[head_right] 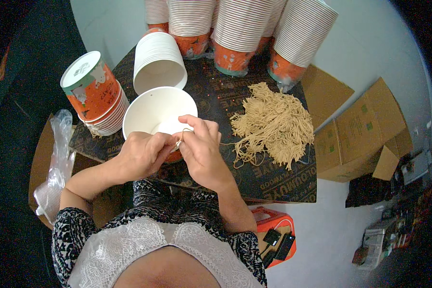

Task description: Attaching twine handles to paper buckets by threading and knotting them through pre-punched holes.

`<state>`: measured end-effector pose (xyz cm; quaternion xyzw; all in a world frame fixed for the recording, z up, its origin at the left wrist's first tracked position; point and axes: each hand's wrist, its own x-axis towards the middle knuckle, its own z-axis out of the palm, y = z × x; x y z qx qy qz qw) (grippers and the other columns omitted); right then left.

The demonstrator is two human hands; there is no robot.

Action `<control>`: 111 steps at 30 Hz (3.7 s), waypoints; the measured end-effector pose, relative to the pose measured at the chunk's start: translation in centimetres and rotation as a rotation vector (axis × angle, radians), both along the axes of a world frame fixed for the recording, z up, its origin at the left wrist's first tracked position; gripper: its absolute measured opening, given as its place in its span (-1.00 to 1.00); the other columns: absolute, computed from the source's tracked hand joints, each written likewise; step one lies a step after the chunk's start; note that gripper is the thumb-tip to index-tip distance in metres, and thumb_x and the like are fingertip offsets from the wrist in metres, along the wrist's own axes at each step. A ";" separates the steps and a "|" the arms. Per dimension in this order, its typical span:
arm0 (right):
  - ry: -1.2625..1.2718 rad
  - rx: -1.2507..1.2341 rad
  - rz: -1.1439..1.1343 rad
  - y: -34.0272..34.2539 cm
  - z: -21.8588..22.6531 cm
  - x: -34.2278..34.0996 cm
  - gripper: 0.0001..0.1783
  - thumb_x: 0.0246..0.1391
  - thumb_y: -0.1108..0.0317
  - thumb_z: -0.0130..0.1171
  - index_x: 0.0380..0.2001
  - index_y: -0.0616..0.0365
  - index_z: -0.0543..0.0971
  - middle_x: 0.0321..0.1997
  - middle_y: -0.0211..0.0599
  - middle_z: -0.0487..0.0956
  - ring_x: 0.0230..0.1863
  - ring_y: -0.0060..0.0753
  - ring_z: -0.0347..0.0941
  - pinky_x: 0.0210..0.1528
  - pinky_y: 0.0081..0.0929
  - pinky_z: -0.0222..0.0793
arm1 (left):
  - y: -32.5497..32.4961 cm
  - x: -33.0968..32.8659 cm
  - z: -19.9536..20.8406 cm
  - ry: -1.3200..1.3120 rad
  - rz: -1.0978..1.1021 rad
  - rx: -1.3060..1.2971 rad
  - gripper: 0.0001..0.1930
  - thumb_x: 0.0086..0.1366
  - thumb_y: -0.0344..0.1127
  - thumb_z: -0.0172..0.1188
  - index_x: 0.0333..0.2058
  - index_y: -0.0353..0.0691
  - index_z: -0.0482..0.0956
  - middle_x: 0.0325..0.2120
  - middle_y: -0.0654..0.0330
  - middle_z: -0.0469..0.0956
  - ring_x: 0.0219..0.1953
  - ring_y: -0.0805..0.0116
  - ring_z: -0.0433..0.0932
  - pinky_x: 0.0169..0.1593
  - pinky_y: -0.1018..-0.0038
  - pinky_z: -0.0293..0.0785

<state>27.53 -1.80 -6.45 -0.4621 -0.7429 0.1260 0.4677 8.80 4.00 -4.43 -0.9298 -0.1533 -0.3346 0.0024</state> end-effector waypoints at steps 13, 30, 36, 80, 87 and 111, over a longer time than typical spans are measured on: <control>0.117 -0.026 0.004 -0.1 0.0 -0.1 -0.72 0.08 0.51 0.13 -0.11 0.16 0.58 0.19 -0.21 0.41 0.18 -0.11 0.19 0.26 -0.23 0.06 | 0.1 -0.1 0.4 -0.012 -0.035 -0.050 -0.76 0.20 -0.35 0.28 -0.28 -0.24 0.37 -0.71 0.16 0.49 -0.67 0.12 0.54 -0.63 0.26 0.39; 0.111 0.191 -0.169 -0.2 -0.9 -1.9 -0.92 0.03 0.49 0.24 -0.40 0.17 0.52 0.15 -0.15 0.39 -0.01 -0.12 0.23 0.06 -0.24 0.20 | 0.2 -0.2 0.8 -0.039 -0.018 -0.257 -0.84 0.21 -0.47 0.20 -0.31 -0.25 0.38 -0.69 0.03 0.51 -0.62 -0.05 0.55 -0.57 0.17 0.42; 0.103 0.345 -0.257 -1.0 -2.2 -2.7 -0.85 -0.03 0.56 0.27 -0.37 0.18 0.52 0.03 -0.11 0.33 -0.22 -0.25 0.23 -0.09 -0.31 0.20 | 0.0 0.3 1.2 -0.071 0.004 -0.358 -0.87 0.21 -0.45 0.17 -0.32 -0.27 0.39 -0.67 -0.05 0.50 -0.59 -0.11 0.55 -0.52 0.12 0.43; 0.831 -0.165 0.065 -1.3 -2.6 -3.3 -0.94 0.30 0.54 0.05 -0.28 0.31 0.48 -0.58 -0.49 0.44 -0.58 -0.77 0.31 -0.55 -0.70 0.23 | 1.1 0.3 1.7 -0.102 -0.130 -0.445 -0.82 0.07 -0.54 0.31 -0.40 -0.30 0.45 -0.42 0.07 0.50 -0.35 0.05 0.53 -0.29 0.27 0.45; 0.860 -0.150 0.062 -1.2 -2.9 -3.8 -0.96 0.29 0.54 0.07 -0.27 0.30 0.46 -0.58 -0.51 0.42 -0.58 -0.77 0.29 -0.55 -0.73 0.20 | 1.0 0.2 2.0 -0.101 -0.154 -0.576 -0.90 0.11 -0.57 0.25 -0.41 -0.32 0.51 -0.36 0.07 0.52 -0.29 0.07 0.56 -0.21 0.29 0.48; 0.902 -0.202 0.016 -0.8 -3.9 -3.4 -0.80 0.22 0.53 0.20 -0.33 0.20 0.35 -0.56 -0.52 0.44 -0.55 -0.80 0.31 -0.54 -0.75 0.20 | 3.3 0.7 4.1 0.249 -0.110 -1.263 -0.90 0.25 -0.42 0.29 -0.36 -0.34 0.59 -0.54 0.30 0.54 -0.47 0.58 0.44 -0.41 0.57 0.39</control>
